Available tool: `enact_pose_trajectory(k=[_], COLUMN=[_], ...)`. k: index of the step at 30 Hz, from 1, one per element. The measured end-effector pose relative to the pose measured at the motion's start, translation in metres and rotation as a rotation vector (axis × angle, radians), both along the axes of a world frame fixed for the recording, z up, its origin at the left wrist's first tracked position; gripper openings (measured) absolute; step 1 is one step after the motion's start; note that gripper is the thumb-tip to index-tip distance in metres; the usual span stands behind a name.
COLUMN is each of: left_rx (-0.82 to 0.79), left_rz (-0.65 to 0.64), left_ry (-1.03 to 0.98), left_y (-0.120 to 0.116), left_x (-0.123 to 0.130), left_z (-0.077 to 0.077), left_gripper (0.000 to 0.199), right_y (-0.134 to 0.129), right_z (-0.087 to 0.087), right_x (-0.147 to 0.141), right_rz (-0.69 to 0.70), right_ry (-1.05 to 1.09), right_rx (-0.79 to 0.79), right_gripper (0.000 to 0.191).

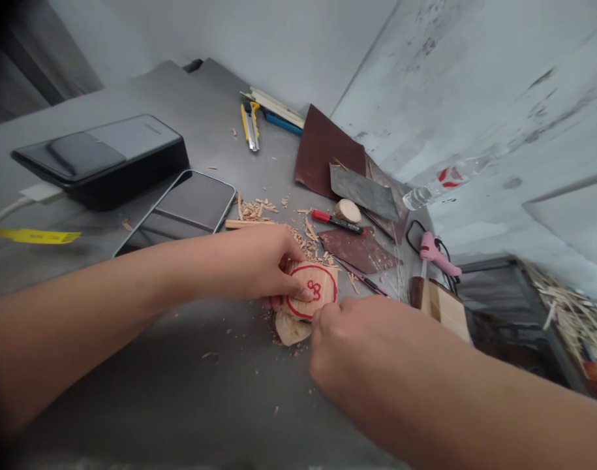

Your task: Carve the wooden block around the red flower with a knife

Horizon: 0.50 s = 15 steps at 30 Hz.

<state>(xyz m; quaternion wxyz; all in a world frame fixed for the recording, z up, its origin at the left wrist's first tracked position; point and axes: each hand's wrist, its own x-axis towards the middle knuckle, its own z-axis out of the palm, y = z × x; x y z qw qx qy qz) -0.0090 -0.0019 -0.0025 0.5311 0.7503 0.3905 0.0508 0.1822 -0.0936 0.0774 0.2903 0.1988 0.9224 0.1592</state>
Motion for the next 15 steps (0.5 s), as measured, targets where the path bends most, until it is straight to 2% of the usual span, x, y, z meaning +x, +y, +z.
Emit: enact_pose_trajectory(k=[3,5,7,10,15], left_rx=[-0.032,-0.047,-0.064,-0.073,-0.006], left_rz=[-0.009,-0.017,-0.021,-0.019,-0.023], left_ry=[-0.016,-0.035,-0.066,-0.091,-0.061], left_y=[0.002,0.003,0.003,0.002,0.002], left_x=[-0.001,-0.001,-0.002,-0.002,-0.003], left_z=[-0.001,-0.001,-0.002,-0.003,-0.005], left_gripper=[0.018,0.016,0.015,0.013,0.015], right_y=[-0.003,-0.01,-0.017,-0.023,-0.02], right_z=[0.002,0.004,0.007,0.013,0.021], right_x=[0.003,0.0,-0.005,-0.01,-0.011], right_rz=[0.138,0.164,0.152,0.12,0.017], right_ry=[0.108,0.125,0.145,0.206,0.264], right_rx=[0.034,0.068,0.092,0.129,0.094], right_gripper=[0.02,0.027,0.031,0.027,0.025])
